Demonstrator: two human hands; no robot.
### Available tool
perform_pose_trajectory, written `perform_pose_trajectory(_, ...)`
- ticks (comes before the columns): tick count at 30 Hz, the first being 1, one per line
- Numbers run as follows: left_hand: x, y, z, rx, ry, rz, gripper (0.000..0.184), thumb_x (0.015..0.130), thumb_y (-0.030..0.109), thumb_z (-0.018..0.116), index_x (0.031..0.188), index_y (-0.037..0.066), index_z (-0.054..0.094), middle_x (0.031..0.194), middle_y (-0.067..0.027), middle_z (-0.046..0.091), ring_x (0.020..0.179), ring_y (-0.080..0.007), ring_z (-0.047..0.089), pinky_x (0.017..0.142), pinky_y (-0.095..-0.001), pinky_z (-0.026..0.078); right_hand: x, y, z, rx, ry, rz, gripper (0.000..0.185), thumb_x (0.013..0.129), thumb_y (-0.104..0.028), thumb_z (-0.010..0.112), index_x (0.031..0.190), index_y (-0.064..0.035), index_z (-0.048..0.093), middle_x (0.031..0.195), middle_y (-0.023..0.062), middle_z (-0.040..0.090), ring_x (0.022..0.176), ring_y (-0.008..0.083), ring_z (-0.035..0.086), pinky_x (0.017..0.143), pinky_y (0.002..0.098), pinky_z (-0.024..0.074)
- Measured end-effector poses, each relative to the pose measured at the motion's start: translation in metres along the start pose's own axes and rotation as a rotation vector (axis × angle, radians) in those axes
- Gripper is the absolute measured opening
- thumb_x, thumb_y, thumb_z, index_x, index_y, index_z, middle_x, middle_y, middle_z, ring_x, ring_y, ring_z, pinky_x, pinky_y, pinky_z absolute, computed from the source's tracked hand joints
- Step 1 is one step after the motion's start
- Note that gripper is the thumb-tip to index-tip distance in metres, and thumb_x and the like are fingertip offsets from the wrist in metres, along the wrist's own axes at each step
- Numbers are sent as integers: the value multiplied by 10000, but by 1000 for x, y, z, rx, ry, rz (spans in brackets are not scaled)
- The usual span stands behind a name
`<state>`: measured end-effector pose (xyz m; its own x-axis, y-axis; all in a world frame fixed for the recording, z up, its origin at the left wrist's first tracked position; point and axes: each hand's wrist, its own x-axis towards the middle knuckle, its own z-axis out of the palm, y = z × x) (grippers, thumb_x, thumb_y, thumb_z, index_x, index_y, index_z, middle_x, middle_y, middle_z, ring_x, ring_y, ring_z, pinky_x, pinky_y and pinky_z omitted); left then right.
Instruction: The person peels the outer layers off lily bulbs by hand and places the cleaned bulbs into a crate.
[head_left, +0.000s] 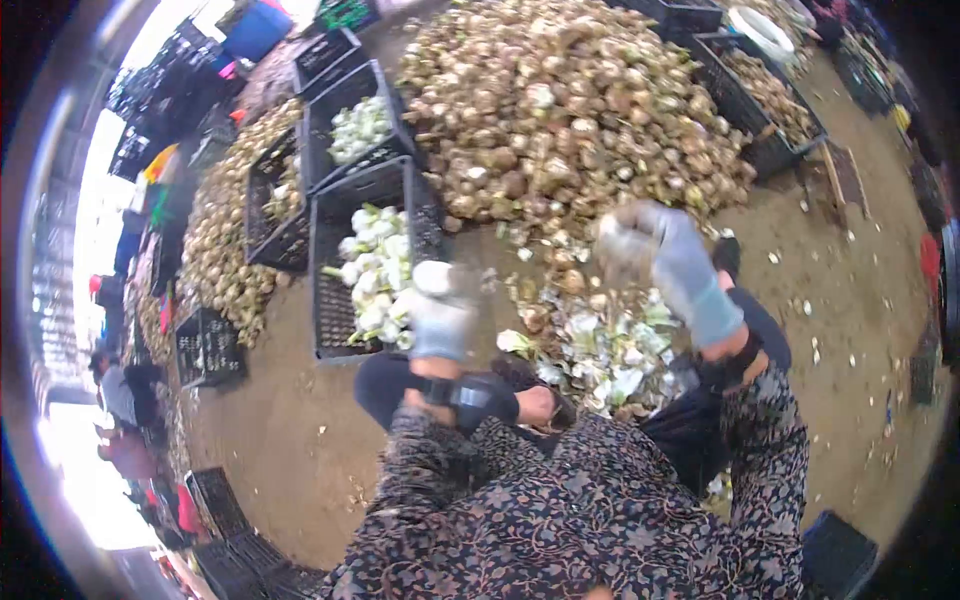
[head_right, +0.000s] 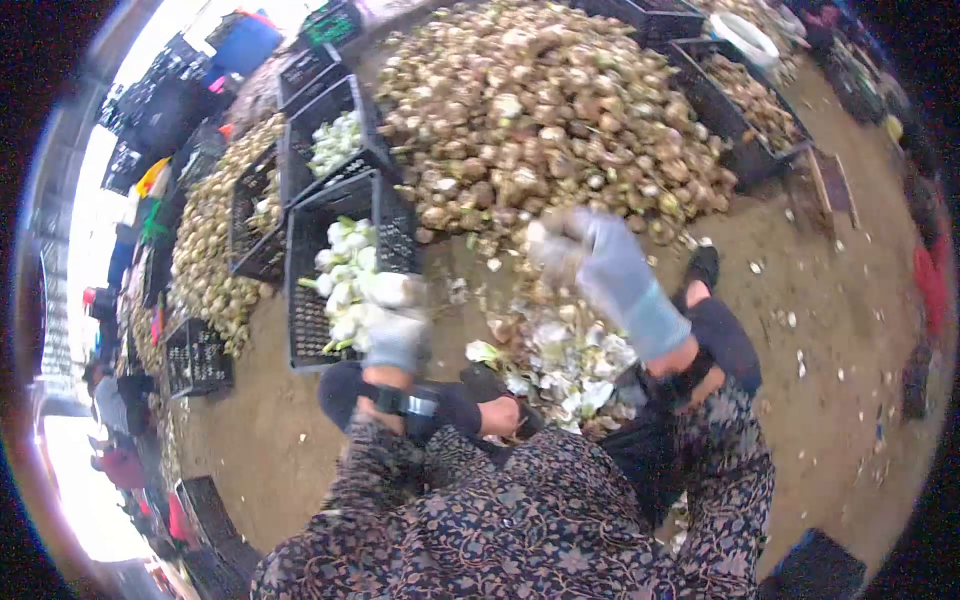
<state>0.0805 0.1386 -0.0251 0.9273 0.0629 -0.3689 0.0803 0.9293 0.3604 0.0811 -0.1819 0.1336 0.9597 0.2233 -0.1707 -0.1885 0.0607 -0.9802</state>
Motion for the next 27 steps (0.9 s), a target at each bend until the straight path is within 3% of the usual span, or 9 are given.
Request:
perform_pose_trajectory(6, 73, 31, 1, 153, 321, -29, 324, 927, 294, 484, 1127, 51, 558, 947, -103, 622, 861, -280, 611, 754, -407, 530, 26, 15, -75, 216, 417, -47, 323, 897, -131, 586, 1195, -12, 553, 968, 57, 651, 669, 96, 616, 583, 238, 496)
perform_pose_trajectory(8, 92, -31, -7, 627, 70, -64, 258, 943, 252, 479, 1047, 45, 595, 875, -77, 631, 770, -222, 605, 737, -340, 503, 17, 7, -75, 266, 370, -8, 329, 886, -101, 573, 1198, 2, 548, 1006, 72, 644, 725, 96, 616, 620, 241, 501)
perform_pose_trajectory(9, 102, -71, -32, 1367, -155, 422, 176, 891, 206, 522, 896, 60, 621, 847, -90, 630, 765, -263, 607, 721, -369, 511, 16, 16, -81, 272, 335, -173, 329, 889, -120, 576, 1192, 3, 550, 1031, 84, 637, 756, 100, 612, 645, 240, 499)
perform_pose_trajectory(11, 115, -143, -62, 2010, -328, 278, 330, 837, 323, 587, 1026, 55, 622, 960, -163, 621, 850, -331, 624, 765, -423, 499, 9, 11, -94, 283, 390, -115, 358, 897, -176, 577, 1206, 1, 536, 1004, 85, 637, 736, 102, 617, 628, 230, 482)
perform_pose_trajectory(14, 90, -233, -46, 2566, -145, -117, 557, 762, 422, 641, 1230, 139, 536, 1184, -186, 535, 942, -373, 624, 806, -477, 481, 1, 0, -109, 275, 452, -40, 381, 910, -222, 563, 1218, -2, 524, 989, 84, 635, 720, 109, 623, 614, 219, 466)
perform_pose_trajectory(22, 103, -259, -72, 2418, -4, -213, 649, 692, 291, 767, 1270, 185, 491, 1168, -212, 564, 1015, -353, 613, 831, -471, 483, -4, 7, -105, 321, 443, 1, 301, 880, -129, 623, 1143, 12, 586, 981, 33, 623, 810, 68, 561, 678, 204, 471)
perform_pose_trajectory(24, 99, -252, -76, 1392, -45, -99, 536, 752, 285, 753, 1160, 20, 527, 944, -98, 643, 805, -228, 642, 687, -344, 524, -2, 22, -100, 101, 411, -2, 240, 861, -102, 621, 1070, 16, 613, 964, 25, 618, 805, 65, 553, 675, 204, 456)
perform_pose_trajectory(25, 87, -238, -49, 716, -64, -311, 322, 849, 214, 660, 1076, 6, 567, 871, -60, 626, 716, -177, 614, 631, -275, 511, -1, 28, -91, 54, 390, -18, 214, 854, -96, 622, 1036, 17, 621, 953, 29, 614, 798, 65, 546, 667, 209, 451)
perform_pose_trajectory(27, 55, -221, -14, 541, -284, -166, 279, 929, 239, 522, 1067, 10, 600, 982, -86, 638, 922, -197, 605, 717, -337, 510, -3, 68, -82, 76, 263, 43, 168, 847, -103, 629, 977, 4, 634, 884, 22, 601, 744, 62, 520, 619, 216, 429)
